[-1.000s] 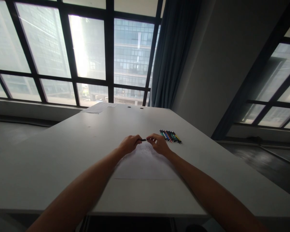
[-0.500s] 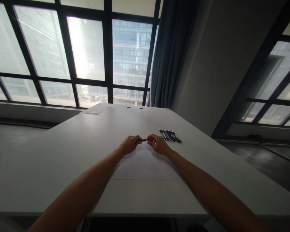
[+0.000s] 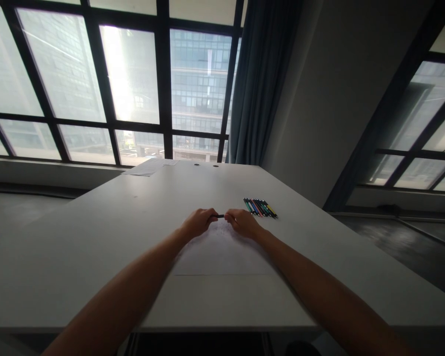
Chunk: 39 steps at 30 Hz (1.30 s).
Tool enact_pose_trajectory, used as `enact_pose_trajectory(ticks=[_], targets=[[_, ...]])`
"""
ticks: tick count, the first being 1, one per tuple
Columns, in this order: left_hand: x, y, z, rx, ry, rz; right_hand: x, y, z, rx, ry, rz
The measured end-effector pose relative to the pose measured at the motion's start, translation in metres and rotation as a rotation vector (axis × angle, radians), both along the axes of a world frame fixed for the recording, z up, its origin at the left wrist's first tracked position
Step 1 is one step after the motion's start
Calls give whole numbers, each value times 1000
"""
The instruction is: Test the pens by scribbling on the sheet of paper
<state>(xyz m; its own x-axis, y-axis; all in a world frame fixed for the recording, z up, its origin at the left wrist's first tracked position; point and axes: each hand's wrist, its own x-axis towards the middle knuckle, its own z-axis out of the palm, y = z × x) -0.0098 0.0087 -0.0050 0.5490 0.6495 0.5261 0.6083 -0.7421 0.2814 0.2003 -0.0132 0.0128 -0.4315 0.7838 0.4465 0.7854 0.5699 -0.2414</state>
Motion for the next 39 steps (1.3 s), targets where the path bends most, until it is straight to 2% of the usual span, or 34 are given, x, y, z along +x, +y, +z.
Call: enact_pose_trajectory(ticks=[6,11,16,19,22,26,28,32,34,36,38,39], targets=[[1,2,-2,20,-12,-30,-1,0,0,-16,-55,-11],[3,1,-2,28,-25,-44,0,1,0,-10,15,6],[5,-2,2,51,-18,-35,-5,3,-1,-123,97,-38],[5,-3,5,41,-3,-2,-6,5,-2,-134,162,-59],[1,-5,9,8,69,82,-1,7,-2,-16,165,-94],[-4,-9,14,-74,172,185,6,8,-1,141,80,-48],[-5,-11,17,-63,157,194,7,9,-1,125,71,-57],[-1,-13,19,-10,90,209,6,11,0,-34,52,-190],[2,-13,17,-12,53,210,4,9,3,48,4,-247],[4,-11,15,-22,9,194,2,5,6,238,-61,-233],[5,-8,11,-28,-48,152,-2,1,7,361,-138,-115],[5,-7,10,-30,-82,125,-4,0,7,364,-170,-35]])
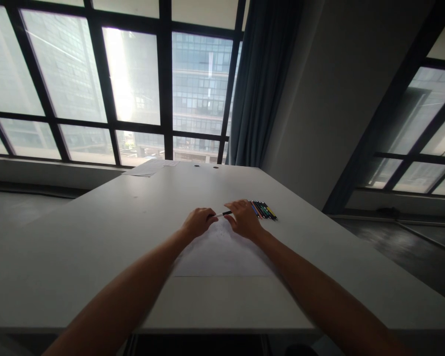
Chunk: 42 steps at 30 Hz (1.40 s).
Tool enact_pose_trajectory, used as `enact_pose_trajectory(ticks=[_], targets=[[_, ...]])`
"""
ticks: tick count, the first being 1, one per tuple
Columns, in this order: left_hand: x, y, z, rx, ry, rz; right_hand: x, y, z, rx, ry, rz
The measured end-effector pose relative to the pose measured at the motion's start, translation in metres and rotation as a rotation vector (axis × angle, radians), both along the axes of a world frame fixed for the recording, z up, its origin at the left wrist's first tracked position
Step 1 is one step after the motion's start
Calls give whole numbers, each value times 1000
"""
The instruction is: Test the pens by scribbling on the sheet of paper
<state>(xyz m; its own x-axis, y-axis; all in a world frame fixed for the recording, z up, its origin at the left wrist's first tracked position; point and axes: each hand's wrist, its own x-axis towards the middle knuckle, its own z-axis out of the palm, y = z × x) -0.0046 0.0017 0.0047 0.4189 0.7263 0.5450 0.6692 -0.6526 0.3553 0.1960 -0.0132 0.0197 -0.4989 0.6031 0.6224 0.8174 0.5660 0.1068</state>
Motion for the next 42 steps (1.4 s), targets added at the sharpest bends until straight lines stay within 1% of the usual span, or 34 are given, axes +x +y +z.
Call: enact_pose_trajectory(ticks=[2,4,6,8,11,13,16,19,21,26,34,37,42], targets=[[0,3,-3,-6,-68,-44,-4,0,-3,-70,-48,113],[-2,5,-4,-33,-100,-47,-5,2,-6,-144,-45,154],[-5,6,-4,-77,-80,-28,-4,5,-9,-177,-40,129],[-8,7,-2,-117,-34,-40,0,7,-9,-173,-53,87],[-12,7,1,-165,8,-131,5,5,-4,-124,-70,47],[-14,7,2,-178,39,-165,6,3,0,-87,-80,12],[-18,9,0,-127,117,-113,4,-1,3,-58,-69,-25],[-22,11,-1,-73,165,-33,1,-5,5,-44,-67,3],[-22,12,-2,-64,184,-12,-1,-7,5,-37,-92,35],[-20,11,-5,-54,214,-21,-5,-10,7,-16,-107,133],[-19,11,-7,-82,219,-44,-4,-10,5,-12,-107,144],[-19,11,-7,-90,218,-43,-4,-10,5,-11,-100,127],[-19,9,-5,-109,219,-40,-1,-9,9,-68,-26,137]])
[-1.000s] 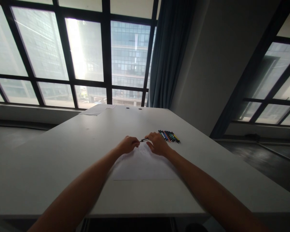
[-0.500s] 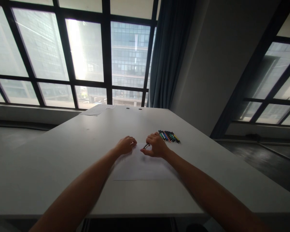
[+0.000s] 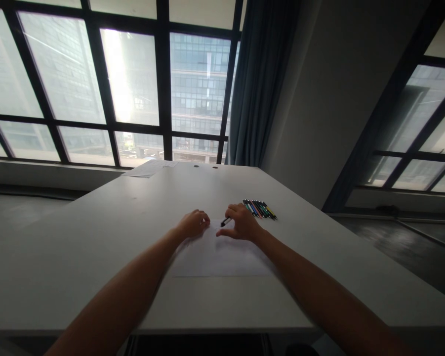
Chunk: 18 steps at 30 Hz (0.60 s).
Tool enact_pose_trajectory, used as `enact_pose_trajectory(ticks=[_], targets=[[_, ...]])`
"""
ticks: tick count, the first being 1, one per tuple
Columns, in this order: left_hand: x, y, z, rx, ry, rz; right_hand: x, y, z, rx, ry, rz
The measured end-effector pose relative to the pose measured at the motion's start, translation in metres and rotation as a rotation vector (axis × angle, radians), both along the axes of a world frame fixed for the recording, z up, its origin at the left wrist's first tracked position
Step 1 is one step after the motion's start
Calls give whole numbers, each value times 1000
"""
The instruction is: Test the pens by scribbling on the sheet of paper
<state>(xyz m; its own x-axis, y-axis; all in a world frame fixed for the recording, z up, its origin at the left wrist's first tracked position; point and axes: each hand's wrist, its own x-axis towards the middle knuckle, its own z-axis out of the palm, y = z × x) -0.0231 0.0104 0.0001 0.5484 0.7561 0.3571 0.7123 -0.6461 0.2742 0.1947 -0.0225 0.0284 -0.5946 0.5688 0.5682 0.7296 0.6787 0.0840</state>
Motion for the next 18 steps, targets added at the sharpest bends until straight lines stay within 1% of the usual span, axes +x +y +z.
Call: enact_pose_trajectory(ticks=[4,6,7,8,10,11,12,13,16,18], targets=[[-2,-2,3,-39,14,-12,7,0,7,-83,189,-44],[-3,-2,3,-52,38,-29,12,2,9,-120,354,-58],[-3,-1,3,-53,50,-38,14,4,9,-169,454,-86],[-4,0,2,-52,58,-44,16,6,8,-253,552,-123],[-5,2,0,-45,65,-47,20,11,6,-499,715,-193],[-5,2,-1,-41,64,-45,22,14,4,-620,758,-202],[-6,3,-2,-38,64,-41,23,16,2,-709,765,-191],[-6,3,-2,-36,66,-36,24,18,-1,-759,747,-170],[-6,3,-3,-35,70,-19,23,19,-8,-826,676,-103],[-6,3,-2,-36,68,-7,22,18,-13,-927,659,-46]])
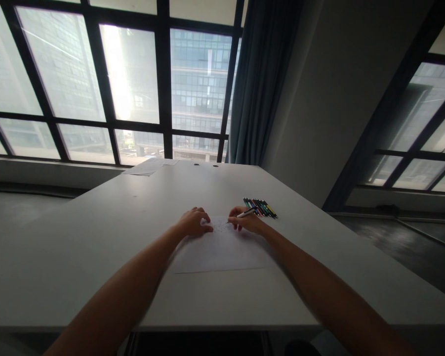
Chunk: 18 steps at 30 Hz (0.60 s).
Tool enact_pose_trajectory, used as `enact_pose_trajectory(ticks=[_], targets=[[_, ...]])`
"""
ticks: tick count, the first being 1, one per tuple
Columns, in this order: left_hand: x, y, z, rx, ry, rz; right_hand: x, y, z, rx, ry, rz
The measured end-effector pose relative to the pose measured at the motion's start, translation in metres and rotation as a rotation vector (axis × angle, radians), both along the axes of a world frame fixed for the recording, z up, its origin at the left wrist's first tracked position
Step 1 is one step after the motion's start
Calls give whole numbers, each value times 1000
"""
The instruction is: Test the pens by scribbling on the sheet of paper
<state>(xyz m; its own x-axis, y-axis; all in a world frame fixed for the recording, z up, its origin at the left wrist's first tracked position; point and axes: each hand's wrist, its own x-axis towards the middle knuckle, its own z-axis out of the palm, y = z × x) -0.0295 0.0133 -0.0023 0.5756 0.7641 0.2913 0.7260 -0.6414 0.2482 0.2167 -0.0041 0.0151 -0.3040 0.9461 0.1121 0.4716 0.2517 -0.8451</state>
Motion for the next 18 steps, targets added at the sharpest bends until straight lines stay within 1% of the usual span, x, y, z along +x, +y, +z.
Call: enact_pose_trajectory(ticks=[2,7,11,18], targets=[[0,0,0,-2,-3,9,-1,0,-5,-57,15,48],[0,1,-1,-5,-1,21,-1,3,-11,8,-112,-35],[0,-1,1,-13,23,35,-2,4,-11,82,-160,-57],[1,-1,1,-4,28,44,-4,0,-8,77,-179,-70]])
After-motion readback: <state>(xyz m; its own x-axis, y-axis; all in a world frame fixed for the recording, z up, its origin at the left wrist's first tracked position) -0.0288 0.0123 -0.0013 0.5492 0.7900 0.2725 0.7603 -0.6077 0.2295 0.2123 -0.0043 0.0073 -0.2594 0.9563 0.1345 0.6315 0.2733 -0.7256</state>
